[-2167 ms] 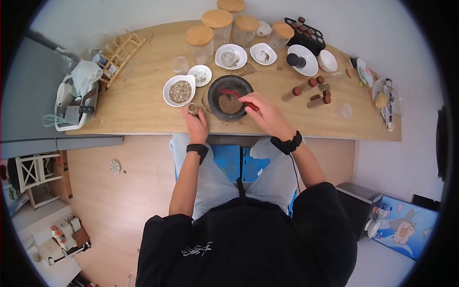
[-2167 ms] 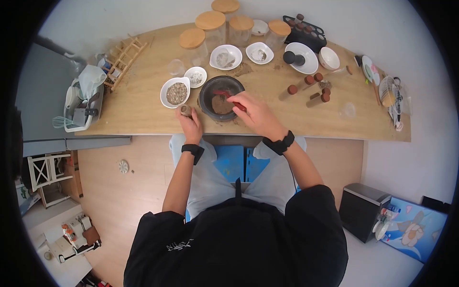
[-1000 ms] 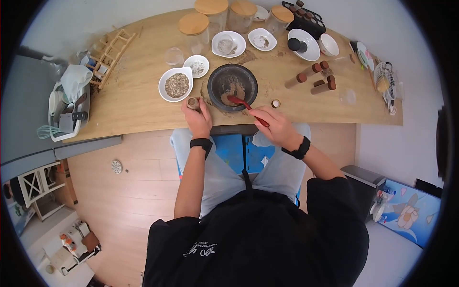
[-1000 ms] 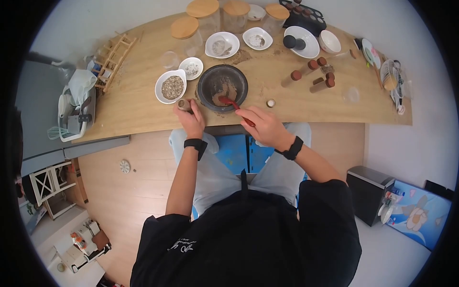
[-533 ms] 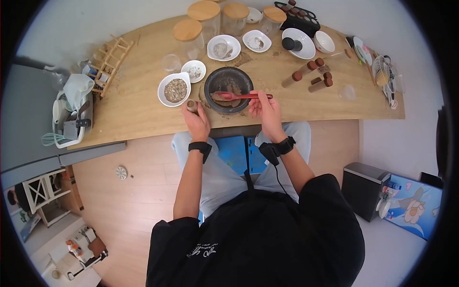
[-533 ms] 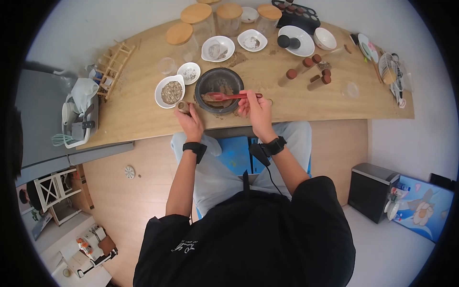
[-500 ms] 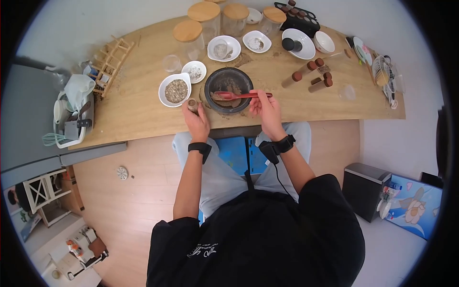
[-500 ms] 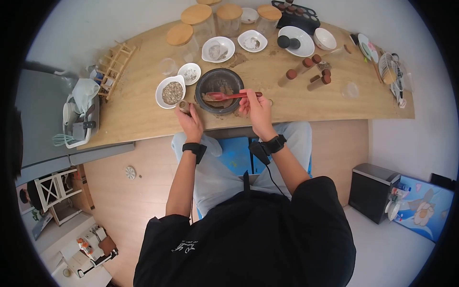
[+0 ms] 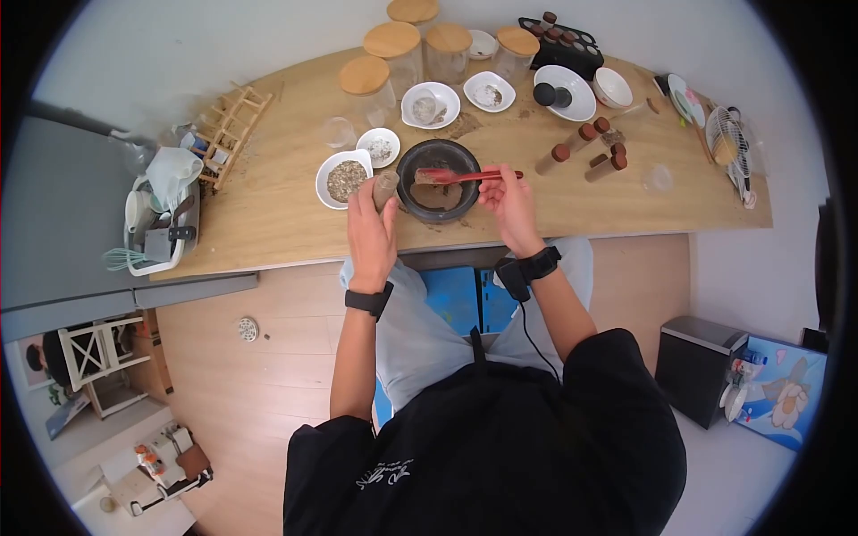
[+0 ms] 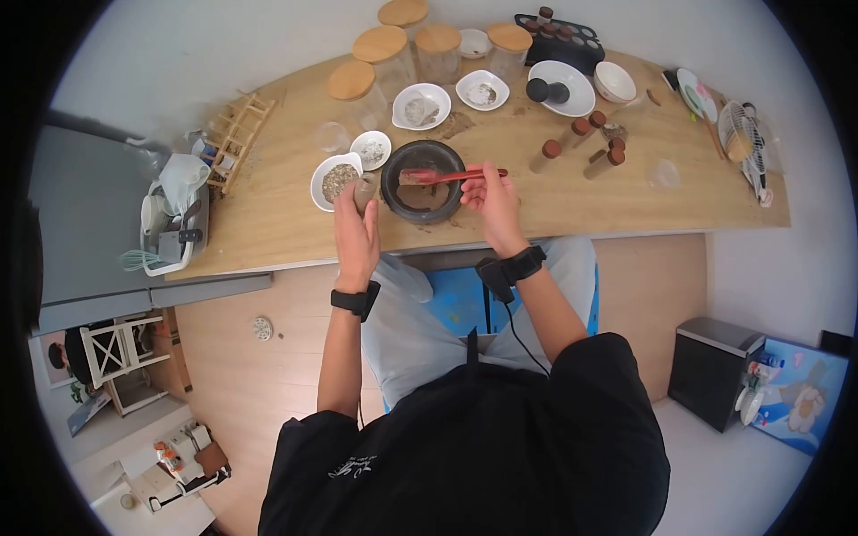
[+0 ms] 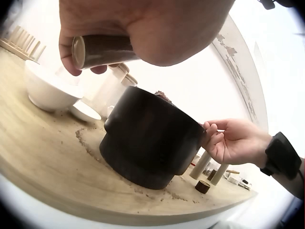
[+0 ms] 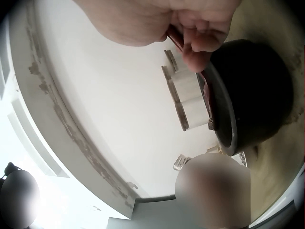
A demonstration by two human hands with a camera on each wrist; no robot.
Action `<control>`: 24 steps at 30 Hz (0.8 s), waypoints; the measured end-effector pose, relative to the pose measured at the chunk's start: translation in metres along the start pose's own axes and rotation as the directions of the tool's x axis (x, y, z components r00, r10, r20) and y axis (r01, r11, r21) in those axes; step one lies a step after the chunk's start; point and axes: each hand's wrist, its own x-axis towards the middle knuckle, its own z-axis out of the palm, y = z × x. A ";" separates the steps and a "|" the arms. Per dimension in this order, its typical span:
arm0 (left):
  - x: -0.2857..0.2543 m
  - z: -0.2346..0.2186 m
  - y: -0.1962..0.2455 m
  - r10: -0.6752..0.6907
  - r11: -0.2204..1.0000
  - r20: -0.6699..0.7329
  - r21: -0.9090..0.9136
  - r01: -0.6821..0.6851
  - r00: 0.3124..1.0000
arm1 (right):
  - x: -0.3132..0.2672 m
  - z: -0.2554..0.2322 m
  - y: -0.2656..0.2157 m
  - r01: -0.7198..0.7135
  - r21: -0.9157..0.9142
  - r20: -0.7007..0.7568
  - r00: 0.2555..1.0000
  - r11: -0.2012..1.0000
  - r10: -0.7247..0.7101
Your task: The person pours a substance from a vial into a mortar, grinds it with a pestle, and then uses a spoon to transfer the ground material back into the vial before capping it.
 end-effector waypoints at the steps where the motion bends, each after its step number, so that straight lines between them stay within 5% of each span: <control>1: 0.002 -0.003 0.002 0.002 1.000 -0.003 0.003 -0.002 1.000 | 0.001 0.001 -0.004 0.001 0.002 0.004 1.000 1.000 -0.001; 9: 0.010 -0.004 0.015 0.046 0.944 0.133 0.318 -0.087 0.990 | 0.010 0.004 -0.038 0.063 0.006 0.046 0.997 0.998 -0.064; 19: 0.014 0.010 0.036 0.093 0.929 0.106 0.349 -0.124 0.990 | 0.018 0.001 -0.078 0.154 -0.167 0.148 0.980 0.974 -0.129; 22: 0.016 0.015 0.045 0.023 0.970 0.100 0.239 -0.047 0.995 | 0.030 0.006 -0.111 0.205 -0.235 0.315 0.941 0.950 -0.125; 24: 0.019 0.017 0.052 0.045 0.989 0.075 0.137 -0.055 0.996 | 0.034 0.019 -0.140 0.373 -0.340 0.537 0.831 0.863 -0.147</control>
